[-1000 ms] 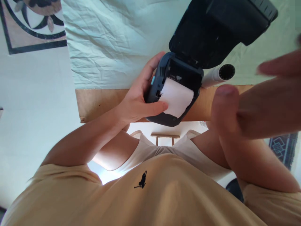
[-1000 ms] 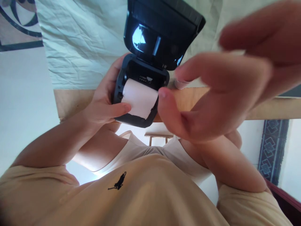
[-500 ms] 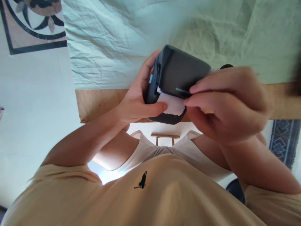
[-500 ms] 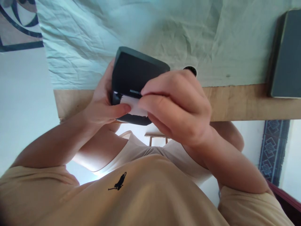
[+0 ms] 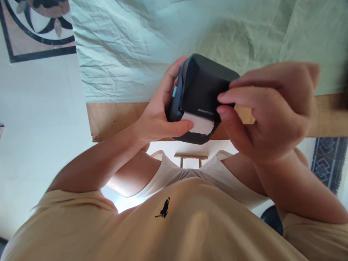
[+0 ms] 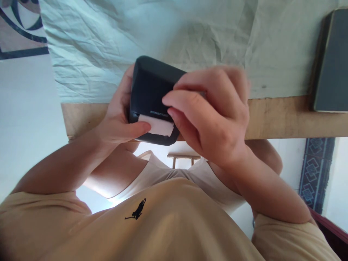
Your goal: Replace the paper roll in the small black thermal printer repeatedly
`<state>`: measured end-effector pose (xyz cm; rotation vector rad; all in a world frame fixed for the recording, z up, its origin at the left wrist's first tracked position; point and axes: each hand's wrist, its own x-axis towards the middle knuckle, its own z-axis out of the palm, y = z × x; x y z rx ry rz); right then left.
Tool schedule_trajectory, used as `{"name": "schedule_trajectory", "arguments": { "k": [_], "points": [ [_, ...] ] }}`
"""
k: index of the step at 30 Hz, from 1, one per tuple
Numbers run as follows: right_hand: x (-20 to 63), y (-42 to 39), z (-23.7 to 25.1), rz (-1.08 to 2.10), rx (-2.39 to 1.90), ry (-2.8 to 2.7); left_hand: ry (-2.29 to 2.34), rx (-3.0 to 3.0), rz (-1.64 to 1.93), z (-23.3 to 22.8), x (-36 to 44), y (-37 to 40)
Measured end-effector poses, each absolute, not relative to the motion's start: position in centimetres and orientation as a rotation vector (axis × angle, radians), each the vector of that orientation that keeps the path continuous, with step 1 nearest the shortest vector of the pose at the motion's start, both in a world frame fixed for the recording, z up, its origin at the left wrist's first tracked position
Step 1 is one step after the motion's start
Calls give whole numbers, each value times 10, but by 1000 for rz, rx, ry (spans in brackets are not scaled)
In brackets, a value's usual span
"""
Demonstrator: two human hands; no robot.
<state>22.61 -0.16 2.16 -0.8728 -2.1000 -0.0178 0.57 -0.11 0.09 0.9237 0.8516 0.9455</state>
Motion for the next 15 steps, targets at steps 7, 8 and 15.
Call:
{"name": "schedule_trajectory", "arguments": {
  "k": [7,8,15],
  "points": [
    [229,-4,26,86,-1070,-2195,805,815,966,11,14,-5],
    [230,-4,27,87,-1066,-2210,832,814,923,13,13,-4],
    [222,-10,27,83,-1251,-2217,835,877,996,13,20,-6]
  ]
}}
